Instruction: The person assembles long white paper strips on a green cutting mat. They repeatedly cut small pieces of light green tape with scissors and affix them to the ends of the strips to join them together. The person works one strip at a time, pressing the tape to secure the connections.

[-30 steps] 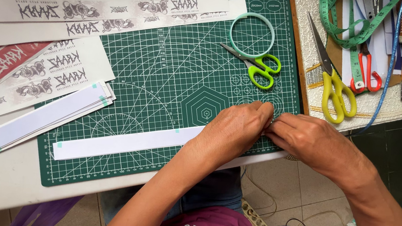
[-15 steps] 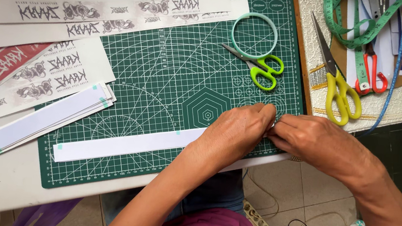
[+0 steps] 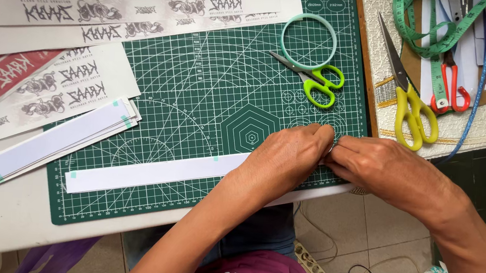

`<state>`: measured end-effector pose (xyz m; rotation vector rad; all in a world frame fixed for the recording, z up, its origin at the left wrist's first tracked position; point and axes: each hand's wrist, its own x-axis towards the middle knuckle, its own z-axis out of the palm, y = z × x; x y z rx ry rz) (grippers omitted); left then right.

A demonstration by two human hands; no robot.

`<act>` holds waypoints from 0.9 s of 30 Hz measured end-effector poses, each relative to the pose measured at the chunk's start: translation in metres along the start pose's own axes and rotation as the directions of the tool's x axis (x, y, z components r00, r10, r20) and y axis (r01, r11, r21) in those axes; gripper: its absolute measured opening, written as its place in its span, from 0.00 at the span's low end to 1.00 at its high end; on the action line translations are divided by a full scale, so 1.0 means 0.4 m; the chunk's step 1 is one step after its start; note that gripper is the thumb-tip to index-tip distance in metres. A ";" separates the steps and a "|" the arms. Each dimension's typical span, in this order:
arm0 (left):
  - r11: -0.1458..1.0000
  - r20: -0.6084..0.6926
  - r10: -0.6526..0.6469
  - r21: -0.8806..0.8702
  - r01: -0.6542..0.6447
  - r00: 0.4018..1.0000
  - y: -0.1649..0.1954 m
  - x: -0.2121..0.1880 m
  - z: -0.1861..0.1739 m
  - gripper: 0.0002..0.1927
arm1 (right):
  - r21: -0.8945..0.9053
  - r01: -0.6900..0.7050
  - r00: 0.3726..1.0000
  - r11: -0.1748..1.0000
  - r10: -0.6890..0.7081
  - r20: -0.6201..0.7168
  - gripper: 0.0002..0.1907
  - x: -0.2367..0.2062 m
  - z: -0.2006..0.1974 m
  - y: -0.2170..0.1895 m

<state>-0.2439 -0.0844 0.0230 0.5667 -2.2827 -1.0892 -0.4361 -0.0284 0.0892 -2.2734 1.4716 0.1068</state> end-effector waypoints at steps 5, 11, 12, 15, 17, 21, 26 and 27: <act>1.000 0.000 -0.009 -0.004 0.009 1.000 -0.001 0.002 0.002 0.06 | 0.000 0.001 1.000 1.000 -0.001 -0.012 0.09 0.001 -0.002 -0.004; 1.000 -0.007 0.007 -0.006 -0.007 1.000 -0.003 0.000 0.002 0.07 | 0.020 0.007 1.000 1.000 -0.007 0.002 0.09 0.004 -0.008 -0.004; 1.000 -0.009 0.000 -0.004 0.000 1.000 -0.005 0.000 0.001 0.07 | 0.010 -0.026 0.999 1.000 0.026 0.031 0.09 0.003 -0.008 -0.004; 1.000 0.000 -0.014 -0.008 0.014 1.000 -0.002 0.000 0.006 0.07 | 0.038 0.016 1.000 0.999 -0.015 -0.027 0.11 0.001 -0.004 -0.006; 1.000 0.004 -0.020 0.002 0.020 1.000 -0.004 0.001 0.005 0.07 | 0.040 0.009 1.000 0.999 -0.008 -0.010 0.11 0.001 -0.004 -0.004; 1.000 -0.007 -0.002 0.003 0.002 1.000 -0.005 -0.001 0.003 0.07 | 0.024 -0.056 0.998 0.998 0.055 0.041 0.10 0.003 -0.004 -0.005; 1.000 -0.008 -0.006 0.001 0.006 1.000 -0.005 0.001 0.004 0.07 | 0.060 -0.015 1.000 0.998 0.015 0.012 0.11 0.004 -0.013 -0.007; 1.000 -0.008 -0.003 0.005 0.003 1.000 -0.006 0.001 0.002 0.07 | 0.064 -0.012 1.000 0.998 0.011 0.014 0.11 0.007 -0.013 -0.007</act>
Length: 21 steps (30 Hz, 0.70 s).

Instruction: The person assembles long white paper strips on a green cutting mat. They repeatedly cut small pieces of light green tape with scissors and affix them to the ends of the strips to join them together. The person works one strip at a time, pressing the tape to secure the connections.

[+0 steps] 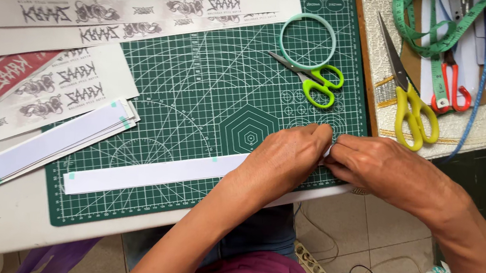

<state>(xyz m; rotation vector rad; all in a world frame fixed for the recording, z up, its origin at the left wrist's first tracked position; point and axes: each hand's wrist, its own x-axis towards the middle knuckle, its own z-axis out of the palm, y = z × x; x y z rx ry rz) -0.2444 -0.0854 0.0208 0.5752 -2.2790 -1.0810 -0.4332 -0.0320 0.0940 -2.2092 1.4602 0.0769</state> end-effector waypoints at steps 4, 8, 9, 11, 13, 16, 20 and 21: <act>1.000 0.009 -0.006 0.003 0.006 1.000 0.000 -0.002 -0.001 0.07 | -0.020 -0.083 0.992 0.996 0.085 0.092 0.11 0.008 0.002 -0.002; 1.000 -0.002 -0.006 -0.014 0.006 1.000 0.003 0.000 0.003 0.07 | 0.000 -0.071 0.997 0.997 0.071 0.043 0.11 -0.001 0.002 -0.005; 1.000 -0.002 -0.006 -0.013 0.006 1.000 0.002 0.001 0.001 0.07 | 0.017 -0.049 0.999 0.999 0.048 0.021 0.11 0.000 0.001 -0.004; 1.000 0.003 -0.011 -0.014 0.011 1.000 0.002 -0.001 0.001 0.07 | 0.037 -0.036 0.999 0.999 0.035 0.020 0.11 -0.001 -0.002 -0.004; 1.000 -0.004 -0.001 -0.007 0.001 1.000 0.001 -0.001 -0.001 0.07 | 0.035 -0.057 0.998 0.998 0.055 0.035 0.11 0.002 -0.003 -0.003; 1.000 -0.016 0.000 -0.013 0.000 1.000 0.000 -0.001 0.000 0.07 | 0.012 -0.104 0.992 0.995 0.103 0.070 0.11 0.005 0.000 -0.004; 1.000 -0.018 0.009 -0.010 -0.009 1.000 0.002 -0.002 0.004 0.08 | 0.053 -0.068 0.997 0.996 0.066 0.030 0.11 -0.004 0.004 0.002; 1.000 -0.011 0.000 0.000 0.000 1.000 0.003 -0.002 0.004 0.08 | 0.066 -0.056 0.998 0.996 0.055 0.014 0.11 -0.007 0.005 0.007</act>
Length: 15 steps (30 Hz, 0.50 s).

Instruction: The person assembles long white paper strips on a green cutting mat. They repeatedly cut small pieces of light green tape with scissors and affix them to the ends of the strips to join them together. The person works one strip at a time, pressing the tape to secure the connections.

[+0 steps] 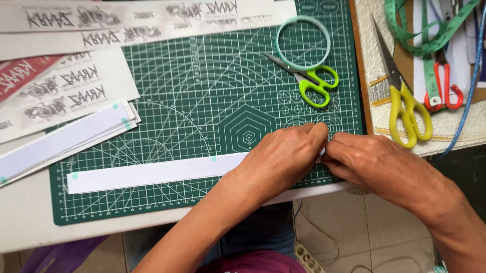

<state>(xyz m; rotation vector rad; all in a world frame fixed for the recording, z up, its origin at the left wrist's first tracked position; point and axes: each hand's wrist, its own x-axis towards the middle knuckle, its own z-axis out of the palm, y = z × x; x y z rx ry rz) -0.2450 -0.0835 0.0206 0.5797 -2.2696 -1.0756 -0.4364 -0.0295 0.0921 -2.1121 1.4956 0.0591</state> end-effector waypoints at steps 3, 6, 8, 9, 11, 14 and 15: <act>0.999 -0.003 -0.006 0.045 0.006 1.000 0.009 -0.001 0.001 0.08 | 0.038 0.088 0.994 0.995 -0.086 -0.063 0.11 -0.009 0.012 0.016; 0.995 -0.041 0.026 0.100 -0.021 0.999 0.021 -0.007 0.001 0.08 | 0.073 0.070 0.986 0.995 -0.058 -0.155 0.12 -0.040 0.033 0.026; 0.994 -0.064 0.036 0.106 -0.029 0.997 0.032 -0.015 0.003 0.09 | 0.037 0.088 0.939 0.995 -0.070 -0.335 0.16 -0.061 0.060 0.024; 0.992 -0.063 0.032 0.124 -0.024 0.998 0.036 -0.022 0.004 0.09 | 0.021 0.091 0.904 0.996 -0.074 -0.421 0.18 -0.075 0.076 0.019; 0.986 -0.059 0.028 0.165 -0.017 0.998 0.042 -0.033 0.004 0.10 | 0.011 0.058 0.880 0.998 -0.046 -0.474 0.20 -0.100 0.111 0.004; 0.985 -0.044 0.023 0.171 -0.015 0.999 0.059 -0.064 0.012 0.11 | -0.014 0.024 0.858 1.000 -0.028 -0.513 0.25 -0.120 0.148 -0.010; 0.980 -0.041 0.019 0.199 -0.010 0.999 0.064 -0.070 0.017 0.11 | -0.029 0.017 0.853 0.999 -0.030 -0.522 0.26 -0.121 0.154 -0.011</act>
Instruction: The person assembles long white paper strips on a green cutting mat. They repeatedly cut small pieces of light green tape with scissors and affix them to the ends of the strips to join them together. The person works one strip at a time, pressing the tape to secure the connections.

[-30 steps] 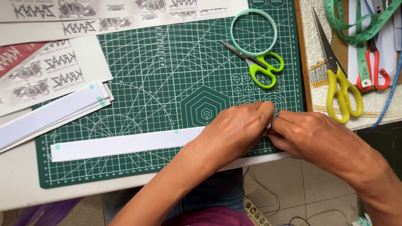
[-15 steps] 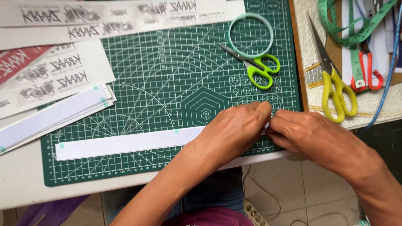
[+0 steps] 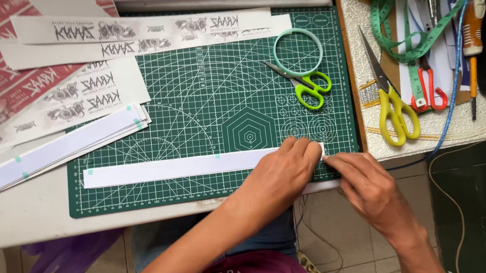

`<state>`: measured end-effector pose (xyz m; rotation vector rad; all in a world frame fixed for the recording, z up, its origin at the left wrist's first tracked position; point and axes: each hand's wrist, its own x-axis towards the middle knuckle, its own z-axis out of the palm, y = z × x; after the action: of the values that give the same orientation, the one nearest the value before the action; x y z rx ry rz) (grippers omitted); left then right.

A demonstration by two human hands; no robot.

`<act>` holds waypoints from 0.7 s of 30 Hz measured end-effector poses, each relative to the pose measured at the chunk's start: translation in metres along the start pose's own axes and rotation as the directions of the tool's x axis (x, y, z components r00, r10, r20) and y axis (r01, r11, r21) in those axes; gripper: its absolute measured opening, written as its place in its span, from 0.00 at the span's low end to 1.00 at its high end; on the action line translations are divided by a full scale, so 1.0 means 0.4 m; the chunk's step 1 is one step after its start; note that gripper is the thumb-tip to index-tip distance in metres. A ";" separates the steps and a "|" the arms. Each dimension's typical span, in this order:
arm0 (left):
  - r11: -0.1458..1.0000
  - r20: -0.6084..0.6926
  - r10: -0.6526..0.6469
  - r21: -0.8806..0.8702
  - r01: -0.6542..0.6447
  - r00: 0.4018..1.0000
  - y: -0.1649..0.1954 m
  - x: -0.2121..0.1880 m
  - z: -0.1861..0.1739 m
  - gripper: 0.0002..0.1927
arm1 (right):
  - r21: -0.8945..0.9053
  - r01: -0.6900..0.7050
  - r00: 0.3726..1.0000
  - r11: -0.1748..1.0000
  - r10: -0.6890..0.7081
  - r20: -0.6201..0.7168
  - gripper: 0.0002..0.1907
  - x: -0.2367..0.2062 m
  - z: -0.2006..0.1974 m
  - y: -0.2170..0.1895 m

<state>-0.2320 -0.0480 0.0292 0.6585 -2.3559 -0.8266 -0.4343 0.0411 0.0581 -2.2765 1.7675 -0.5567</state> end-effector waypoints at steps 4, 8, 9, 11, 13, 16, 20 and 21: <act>0.991 -0.076 0.033 0.132 -0.023 0.997 0.031 -0.034 0.019 0.15 | -0.074 -0.032 0.999 0.997 0.032 -0.010 0.25 0.001 0.024 -0.005; 0.997 -0.099 0.032 0.076 -0.025 0.995 0.048 -0.101 0.008 0.14 | -0.098 -0.071 0.996 0.993 0.065 -0.063 0.22 -0.001 0.058 -0.010; 0.997 -0.145 0.040 0.066 -0.031 0.989 0.048 -0.128 -0.003 0.15 | -0.103 -0.088 0.993 0.991 0.080 -0.082 0.21 -0.003 0.068 -0.008; 0.998 -0.231 0.064 0.038 -0.056 0.971 0.051 -0.187 -0.028 0.17 | -0.021 -0.192 0.972 0.981 0.186 -0.145 0.16 -0.015 0.086 -0.006; 0.997 -0.271 0.033 0.081 -0.011 0.962 0.032 -0.246 -0.066 0.20 | 0.099 -0.284 0.932 0.954 0.299 -0.207 0.13 -0.029 0.107 -0.005; 0.978 -0.360 0.005 0.196 0.071 0.933 -0.026 -0.308 -0.137 0.24 | 0.266 -0.339 0.866 0.902 0.410 -0.287 0.10 -0.040 0.138 -0.005; 0.916 -0.436 -0.071 0.328 0.232 0.897 -0.079 -0.329 -0.218 0.25 | 0.269 -0.295 0.845 0.917 0.382 -0.374 0.11 -0.027 0.148 -0.018; 0.903 -0.442 -0.069 0.354 0.245 0.895 -0.085 -0.325 -0.227 0.25 | 0.269 -0.287 0.844 0.920 0.375 -0.383 0.11 -0.021 0.140 -0.023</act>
<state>-0.0709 -0.0303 0.0227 1.0955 -2.0936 -0.2137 -0.4048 0.0477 0.0095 -1.7406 2.1239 -1.1735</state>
